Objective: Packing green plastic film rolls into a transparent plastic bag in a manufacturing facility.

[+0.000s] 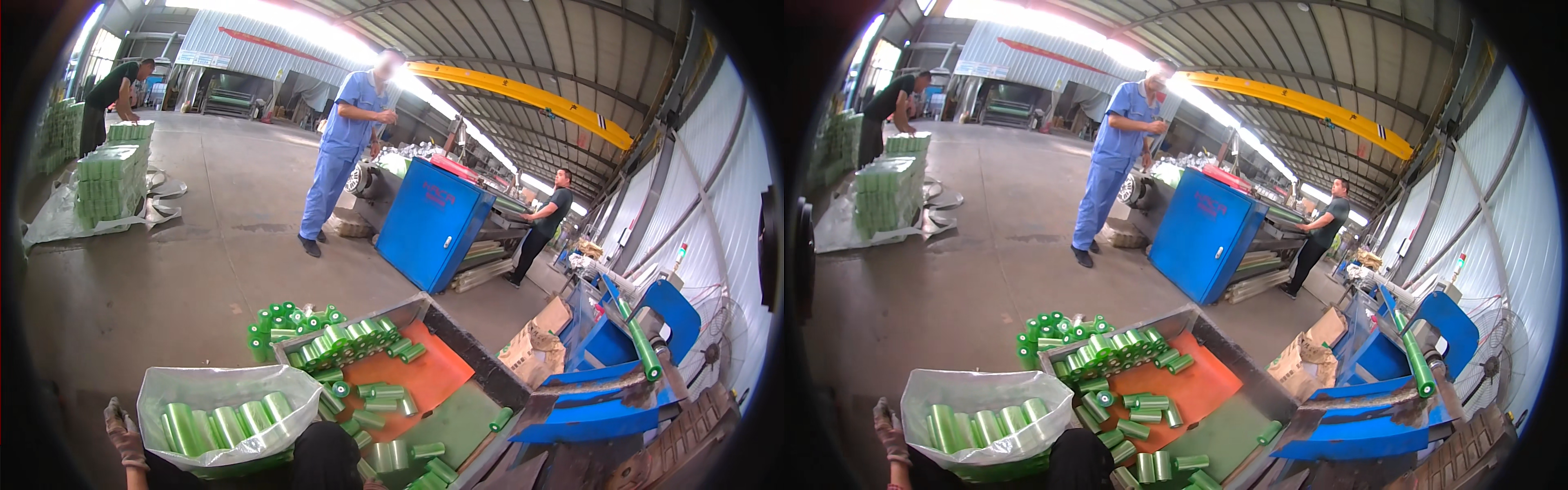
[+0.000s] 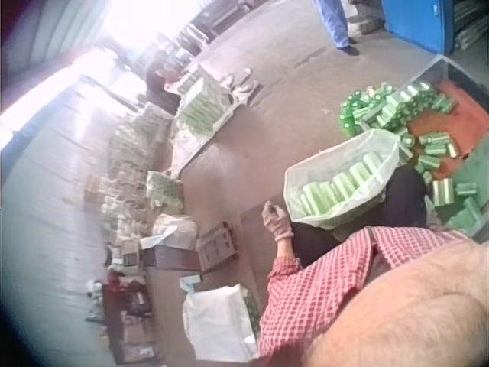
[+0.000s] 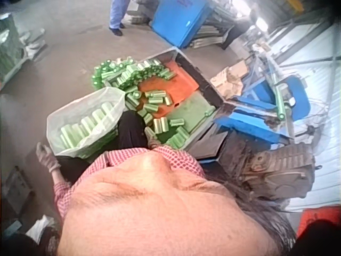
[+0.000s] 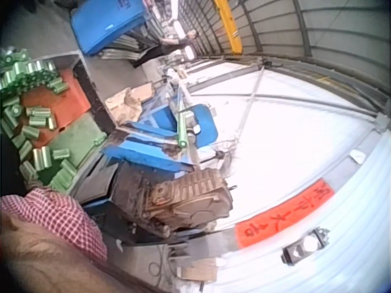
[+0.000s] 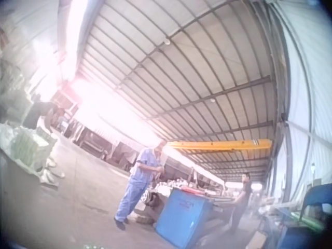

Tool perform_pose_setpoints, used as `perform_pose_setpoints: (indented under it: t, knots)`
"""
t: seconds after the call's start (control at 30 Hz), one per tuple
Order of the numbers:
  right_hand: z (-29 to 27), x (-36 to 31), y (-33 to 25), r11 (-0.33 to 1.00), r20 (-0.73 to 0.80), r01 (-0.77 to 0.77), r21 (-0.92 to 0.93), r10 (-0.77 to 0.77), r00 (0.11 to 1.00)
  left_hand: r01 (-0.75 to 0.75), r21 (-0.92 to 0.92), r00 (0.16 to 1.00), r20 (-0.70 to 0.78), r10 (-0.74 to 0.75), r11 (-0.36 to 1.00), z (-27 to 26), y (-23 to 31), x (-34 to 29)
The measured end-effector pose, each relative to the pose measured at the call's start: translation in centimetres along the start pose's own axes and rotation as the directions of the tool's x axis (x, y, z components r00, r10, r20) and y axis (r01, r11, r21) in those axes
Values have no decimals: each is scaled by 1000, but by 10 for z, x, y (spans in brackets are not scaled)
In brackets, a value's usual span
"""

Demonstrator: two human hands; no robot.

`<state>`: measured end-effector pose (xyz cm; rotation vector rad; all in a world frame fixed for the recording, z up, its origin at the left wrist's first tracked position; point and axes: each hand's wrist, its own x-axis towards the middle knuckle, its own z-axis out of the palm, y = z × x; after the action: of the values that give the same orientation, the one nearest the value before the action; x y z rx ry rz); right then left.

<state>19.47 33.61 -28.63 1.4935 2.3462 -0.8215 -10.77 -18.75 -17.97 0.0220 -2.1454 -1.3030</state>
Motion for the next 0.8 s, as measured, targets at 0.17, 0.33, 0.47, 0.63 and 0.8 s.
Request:
perform_pose_setpoints:
  t: [0.17,0.33,0.47,0.63,0.8]
  knots:
    - [-1,0,4,1000,6,3,1,-3,1000,26,40,999,31,-27,999,-13,32,-4]
    - [3,-2,14,1000,26,-17,4,17,1000,61,107,998,22,-63,992,-18,41,-16]
    - [-3,5,15,999,32,-33,-1,33,999,166,-172,984,-31,-174,971,-8,6,-16]
    - [-2,47,21,998,32,-56,40,55,998,419,-471,892,53,-449,776,-17,24,-5]
    - [18,117,9,976,47,-85,200,78,996,-344,510,932,82,353,788,-23,-40,-2]
